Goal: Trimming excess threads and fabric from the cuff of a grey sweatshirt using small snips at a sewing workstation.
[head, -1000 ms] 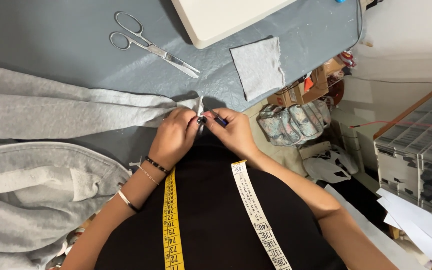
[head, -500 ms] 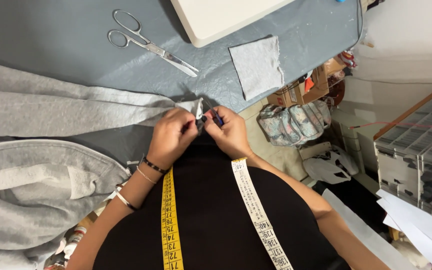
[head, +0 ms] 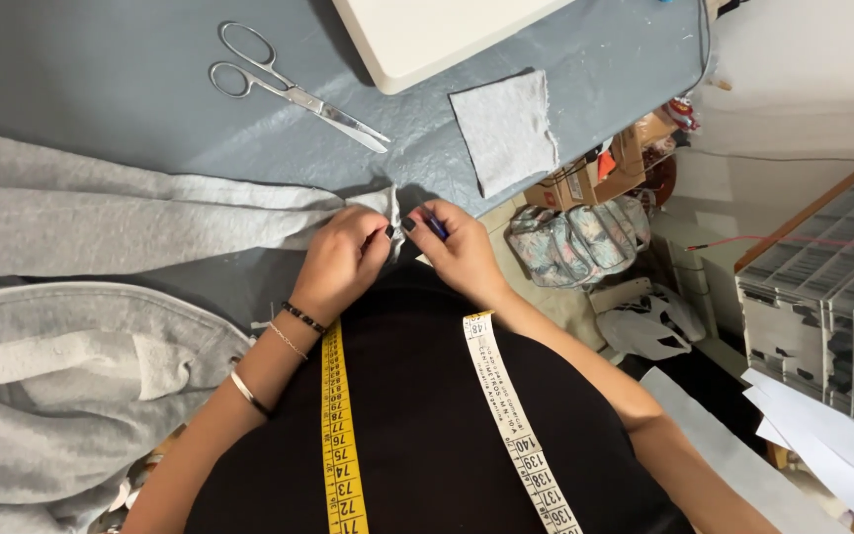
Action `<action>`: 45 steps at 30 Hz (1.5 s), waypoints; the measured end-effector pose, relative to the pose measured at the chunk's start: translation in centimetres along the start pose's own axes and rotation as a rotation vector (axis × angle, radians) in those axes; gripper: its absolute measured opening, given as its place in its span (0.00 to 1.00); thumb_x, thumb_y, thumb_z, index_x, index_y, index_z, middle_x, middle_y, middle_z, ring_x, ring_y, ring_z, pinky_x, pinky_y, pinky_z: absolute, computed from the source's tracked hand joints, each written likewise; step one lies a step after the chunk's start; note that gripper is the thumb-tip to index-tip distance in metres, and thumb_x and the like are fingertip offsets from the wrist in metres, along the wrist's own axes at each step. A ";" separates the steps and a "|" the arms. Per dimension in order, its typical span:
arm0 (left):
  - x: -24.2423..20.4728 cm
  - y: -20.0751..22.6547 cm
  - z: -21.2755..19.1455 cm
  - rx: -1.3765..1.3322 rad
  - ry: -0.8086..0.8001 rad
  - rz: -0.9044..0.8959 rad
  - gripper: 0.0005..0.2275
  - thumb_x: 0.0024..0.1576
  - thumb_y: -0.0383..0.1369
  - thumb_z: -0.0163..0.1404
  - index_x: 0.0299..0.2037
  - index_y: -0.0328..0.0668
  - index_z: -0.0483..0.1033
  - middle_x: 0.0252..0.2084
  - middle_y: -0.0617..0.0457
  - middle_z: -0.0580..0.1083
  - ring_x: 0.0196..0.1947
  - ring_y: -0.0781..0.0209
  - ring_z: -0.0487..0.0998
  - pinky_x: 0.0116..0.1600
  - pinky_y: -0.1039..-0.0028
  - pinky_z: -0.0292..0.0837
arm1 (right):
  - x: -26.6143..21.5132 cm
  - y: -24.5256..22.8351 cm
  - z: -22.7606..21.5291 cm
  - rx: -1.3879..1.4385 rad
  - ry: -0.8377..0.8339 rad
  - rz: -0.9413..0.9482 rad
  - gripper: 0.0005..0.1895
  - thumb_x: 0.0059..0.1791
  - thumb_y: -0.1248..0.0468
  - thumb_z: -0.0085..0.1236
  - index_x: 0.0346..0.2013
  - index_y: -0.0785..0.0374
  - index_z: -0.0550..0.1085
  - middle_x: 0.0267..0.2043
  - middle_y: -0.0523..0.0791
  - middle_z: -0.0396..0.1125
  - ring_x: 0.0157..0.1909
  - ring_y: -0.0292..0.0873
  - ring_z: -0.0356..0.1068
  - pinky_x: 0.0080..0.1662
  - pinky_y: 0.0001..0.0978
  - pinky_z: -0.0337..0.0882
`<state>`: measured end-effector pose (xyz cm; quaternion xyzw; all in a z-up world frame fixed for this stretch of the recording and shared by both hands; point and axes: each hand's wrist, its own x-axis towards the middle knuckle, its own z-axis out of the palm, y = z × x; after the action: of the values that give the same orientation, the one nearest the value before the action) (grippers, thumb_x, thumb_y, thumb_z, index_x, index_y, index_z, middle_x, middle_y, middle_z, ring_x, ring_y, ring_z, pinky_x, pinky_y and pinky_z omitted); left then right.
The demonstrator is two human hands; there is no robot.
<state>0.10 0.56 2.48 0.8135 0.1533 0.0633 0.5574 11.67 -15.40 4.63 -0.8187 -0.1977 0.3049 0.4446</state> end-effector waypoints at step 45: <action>0.1 -2.0 1.0 0.063 -0.034 -0.045 0.09 0.64 0.37 0.45 0.40 0.42 0.74 0.34 0.43 0.72 0.42 0.37 0.77 0.44 0.54 0.75 | -2.5 -2.5 0.2 0.340 -0.275 0.488 0.23 0.58 0.46 0.42 0.35 0.62 0.72 0.22 0.40 0.55 0.19 0.29 0.53 0.19 0.17 0.60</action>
<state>0.09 0.31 0.22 0.8281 0.1640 0.0318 0.5352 9.57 -15.53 7.47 -0.7073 -0.0001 0.5387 0.4577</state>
